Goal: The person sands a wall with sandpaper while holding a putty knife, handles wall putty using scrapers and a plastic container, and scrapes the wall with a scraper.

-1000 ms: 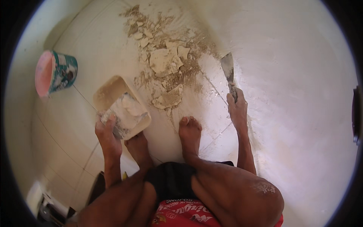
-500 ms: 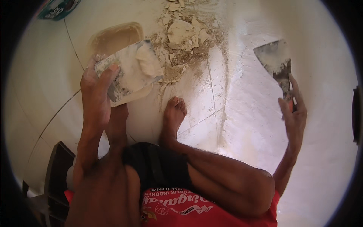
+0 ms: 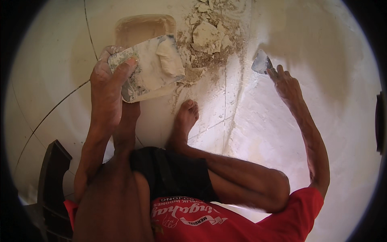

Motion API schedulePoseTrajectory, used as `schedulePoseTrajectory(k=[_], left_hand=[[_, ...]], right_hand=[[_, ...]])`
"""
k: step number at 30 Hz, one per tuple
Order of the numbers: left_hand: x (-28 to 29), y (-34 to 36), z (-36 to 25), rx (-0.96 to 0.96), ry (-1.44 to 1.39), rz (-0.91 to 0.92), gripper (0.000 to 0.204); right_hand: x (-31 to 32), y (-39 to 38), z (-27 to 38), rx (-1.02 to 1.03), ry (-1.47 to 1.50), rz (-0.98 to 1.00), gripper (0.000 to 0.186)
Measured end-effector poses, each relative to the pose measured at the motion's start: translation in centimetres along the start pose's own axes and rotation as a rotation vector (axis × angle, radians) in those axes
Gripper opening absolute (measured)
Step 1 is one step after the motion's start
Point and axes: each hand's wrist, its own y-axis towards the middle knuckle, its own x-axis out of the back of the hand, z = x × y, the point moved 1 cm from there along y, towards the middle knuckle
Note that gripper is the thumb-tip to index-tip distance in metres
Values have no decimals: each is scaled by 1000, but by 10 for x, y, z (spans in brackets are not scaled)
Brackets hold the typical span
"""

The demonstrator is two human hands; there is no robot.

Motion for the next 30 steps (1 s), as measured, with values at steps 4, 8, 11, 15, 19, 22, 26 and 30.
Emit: schedulePoseTrajectory(k=[4, 8, 11, 15, 19, 22, 26, 30], left_hand=[[-1, 2, 5, -1, 9, 0, 26], [-2, 2, 2, 3, 88, -29, 25], [2, 2, 2, 26, 82, -38, 25], [-6, 3, 4, 36, 34, -20, 26], [-1, 5, 10, 30, 44, -4, 26], [-3, 7, 12, 37, 24, -30, 27], [-13, 8, 19, 51, 14, 7, 28], [-9, 4, 7, 30, 61, -31, 27]], right_hand=[[-5, 6, 2, 6, -16, 3, 40], [5, -2, 9, -44, -145, 39, 39], [19, -9, 10, -59, -210, 102, 39], [36, -26, 14, -92, -207, 139, 42], [56, -52, 19, -141, -110, 171, 48], [77, -60, 19, -174, -11, 104, 49], [56, -29, 24, -238, 98, -50, 48], [27, 22, 29, -311, 165, -139, 47]])
